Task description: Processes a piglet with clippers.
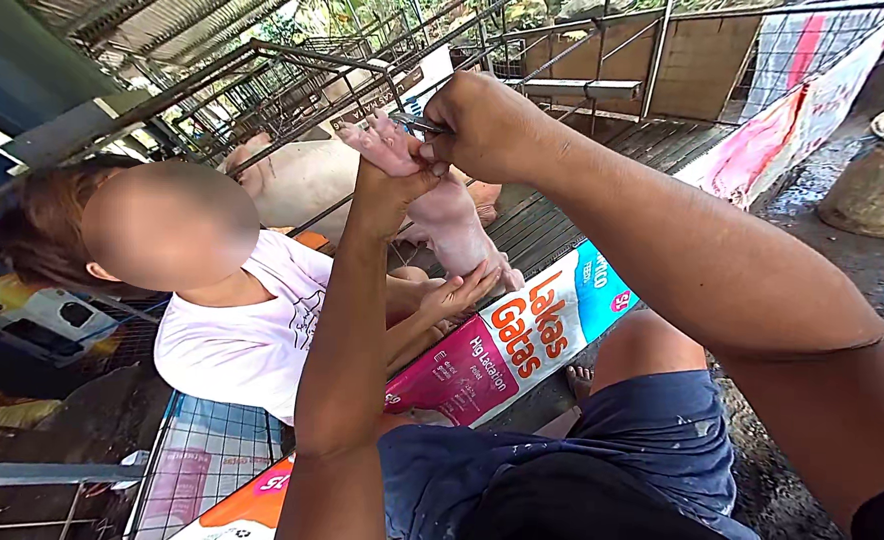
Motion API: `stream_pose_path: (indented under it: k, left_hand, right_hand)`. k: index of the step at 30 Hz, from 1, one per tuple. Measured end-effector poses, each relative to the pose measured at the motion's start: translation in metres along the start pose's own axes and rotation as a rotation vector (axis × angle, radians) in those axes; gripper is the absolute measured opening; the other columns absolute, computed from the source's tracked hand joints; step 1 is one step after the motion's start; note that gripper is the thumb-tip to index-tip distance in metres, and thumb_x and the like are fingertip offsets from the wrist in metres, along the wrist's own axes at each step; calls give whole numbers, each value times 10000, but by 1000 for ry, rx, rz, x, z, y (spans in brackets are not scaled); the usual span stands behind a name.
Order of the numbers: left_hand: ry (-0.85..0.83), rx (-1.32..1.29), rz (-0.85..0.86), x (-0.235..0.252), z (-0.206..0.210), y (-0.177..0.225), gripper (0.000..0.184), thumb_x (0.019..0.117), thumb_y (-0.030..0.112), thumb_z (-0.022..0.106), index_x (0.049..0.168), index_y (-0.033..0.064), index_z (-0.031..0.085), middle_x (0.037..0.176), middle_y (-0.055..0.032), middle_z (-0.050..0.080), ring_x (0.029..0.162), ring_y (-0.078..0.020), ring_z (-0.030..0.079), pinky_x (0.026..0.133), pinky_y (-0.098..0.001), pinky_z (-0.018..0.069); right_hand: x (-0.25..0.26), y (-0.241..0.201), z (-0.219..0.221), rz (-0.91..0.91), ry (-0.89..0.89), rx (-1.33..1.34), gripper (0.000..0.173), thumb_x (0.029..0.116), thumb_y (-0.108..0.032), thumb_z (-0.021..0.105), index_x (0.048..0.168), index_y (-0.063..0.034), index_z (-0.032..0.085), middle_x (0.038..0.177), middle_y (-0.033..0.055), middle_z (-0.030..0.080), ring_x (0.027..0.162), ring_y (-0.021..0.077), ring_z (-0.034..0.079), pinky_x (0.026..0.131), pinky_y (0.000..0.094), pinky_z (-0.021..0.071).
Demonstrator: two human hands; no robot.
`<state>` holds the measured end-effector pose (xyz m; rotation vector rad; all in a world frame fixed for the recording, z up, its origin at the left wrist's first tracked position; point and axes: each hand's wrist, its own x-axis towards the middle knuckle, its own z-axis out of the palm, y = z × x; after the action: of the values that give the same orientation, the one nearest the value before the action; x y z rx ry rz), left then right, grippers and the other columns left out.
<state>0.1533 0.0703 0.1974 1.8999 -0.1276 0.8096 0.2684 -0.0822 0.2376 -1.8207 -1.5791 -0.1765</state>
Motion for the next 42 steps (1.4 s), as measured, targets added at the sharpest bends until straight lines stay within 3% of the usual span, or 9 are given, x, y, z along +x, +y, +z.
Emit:
stream_pose_path:
  k: [7, 11, 14, 16, 20, 22, 26, 30, 42]
  left_hand:
    - [90, -49, 75, -11, 0, -9, 162, 857, -20, 750, 958, 40, 638, 878, -50, 684, 845, -154, 673, 818, -354, 586]
    - [131, -51, 78, -21, -3, -8, 128, 877, 3, 746, 960, 29, 651, 851, -48, 692, 802, -148, 677, 784, -339, 592]
    - [152, -59, 99, -27, -1, -10, 112, 890, 7, 732, 962, 31, 650, 831, -35, 680, 758, -130, 654, 749, -316, 576]
    - [174, -76, 114, -31, 3, -12, 118, 886, -2, 732, 970, 29, 656, 836, -32, 682, 744, -119, 645, 723, -296, 568]
    - [217, -78, 118, -35, 6, -18, 150, 869, -16, 745, 977, 32, 652, 853, -31, 695, 735, -103, 647, 697, -271, 564]
    - [221, -51, 113, -37, 8, -21, 158, 862, -24, 747, 967, 38, 647, 847, -26, 694, 734, -101, 646, 699, -271, 562]
    - [208, 45, 136, -39, 10, -24, 158, 850, -12, 769, 964, 26, 667, 858, -31, 710, 777, -111, 676, 733, -283, 583]
    - [248, 72, 123, -47, 8, -23, 189, 847, -38, 764, 978, 19, 640, 867, -37, 693, 775, -106, 661, 720, -269, 575]
    - [252, 108, 185, -50, -3, -20, 206, 836, -23, 788, 977, 25, 646, 876, -36, 707, 818, -123, 690, 794, -302, 600]
  right_hand:
    - [-30, 17, 5, 45, 22, 189, 235, 1046, -222, 559, 868, -85, 628, 716, 33, 541, 642, 170, 533, 607, 403, 454]
    - [-56, 32, 14, 55, -52, 158, 251, 1073, -259, 519, 920, -123, 664, 730, 13, 590, 643, 146, 581, 603, 386, 497]
    - [-64, 42, 24, 87, -64, 128, 323, 1076, -372, 498, 892, -161, 659, 727, -2, 634, 684, 176, 626, 652, 476, 511]
    - [-70, 45, 33, 98, -53, 280, 319, 1078, -365, 507, 908, -135, 648, 674, 2, 641, 593, 161, 625, 573, 421, 528]
    - [-94, 41, 52, 159, -216, 880, 254, 1076, -138, 501, 1299, -53, 590, 779, 58, 634, 511, 88, 490, 447, 215, 403]
    - [-102, 35, 62, 234, -260, 1047, 289, 1086, -101, 457, 1348, -48, 566, 797, 74, 657, 504, 84, 514, 439, 203, 426]
    - [-105, 26, 71, 346, -355, 1313, 272, 1103, -65, 376, 1325, -3, 520, 923, 175, 738, 674, 248, 749, 624, 369, 652]
    - [-101, 23, 81, 416, -410, 1436, 247, 1115, -88, 351, 1267, -8, 528, 983, 203, 742, 758, 302, 768, 677, 415, 658]
    - [-84, 12, 86, 446, -423, 1363, 270, 1121, -153, 368, 1226, -9, 571, 971, 198, 754, 680, 286, 755, 541, 377, 627]
